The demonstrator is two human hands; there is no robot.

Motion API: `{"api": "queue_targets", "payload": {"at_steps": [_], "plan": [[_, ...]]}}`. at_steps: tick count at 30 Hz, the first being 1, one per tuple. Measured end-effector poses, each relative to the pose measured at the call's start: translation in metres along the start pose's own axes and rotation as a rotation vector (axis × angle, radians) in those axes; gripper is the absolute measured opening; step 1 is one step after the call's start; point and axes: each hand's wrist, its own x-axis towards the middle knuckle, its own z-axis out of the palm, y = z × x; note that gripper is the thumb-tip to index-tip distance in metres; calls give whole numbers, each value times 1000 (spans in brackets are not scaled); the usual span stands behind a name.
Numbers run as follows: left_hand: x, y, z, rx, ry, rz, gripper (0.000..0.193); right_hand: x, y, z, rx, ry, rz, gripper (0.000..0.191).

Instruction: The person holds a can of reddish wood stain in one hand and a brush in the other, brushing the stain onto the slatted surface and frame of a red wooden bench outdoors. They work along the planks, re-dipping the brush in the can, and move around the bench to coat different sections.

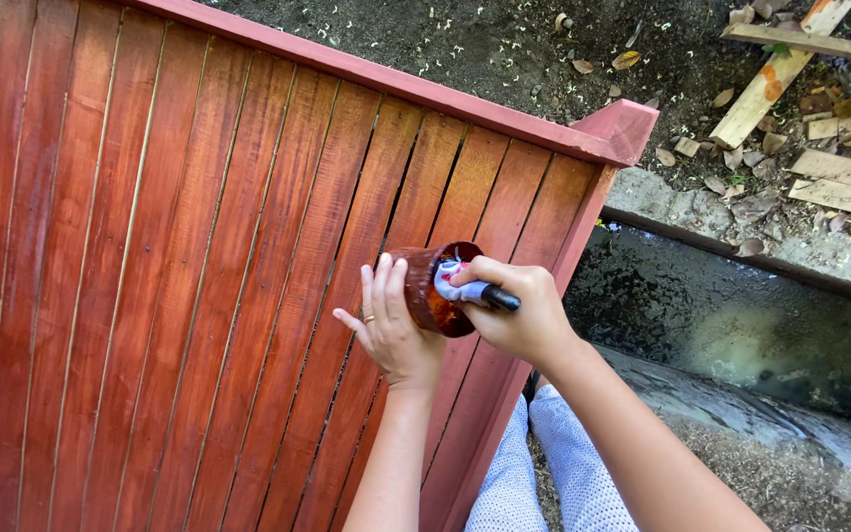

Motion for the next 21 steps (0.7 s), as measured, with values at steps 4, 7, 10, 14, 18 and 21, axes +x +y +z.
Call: {"api": "queue_targets", "payload": {"at_steps": [4, 7, 10, 14, 18, 21], "plan": [[0, -1, 2, 117, 20, 76, 73, 1, 3, 4, -51, -9, -14, 26], [6, -5, 3, 137, -32, 17, 84, -2, -1, 0, -65, -26, 21, 24], [18, -12, 2, 104, -94, -120, 102, -8, 1, -15, 54, 71, 125, 23], [34, -21, -6, 88, -148, -332, 116, -6, 30, -27, -116, 226, -44, 25], [35, -20, -11, 83, -145, -371, 117, 13, 78, 0, -547, 128, -301, 23], [31, -23, -13, 73, -132, -326, 116, 31, 109, 5, -718, 87, -386, 17]]}}
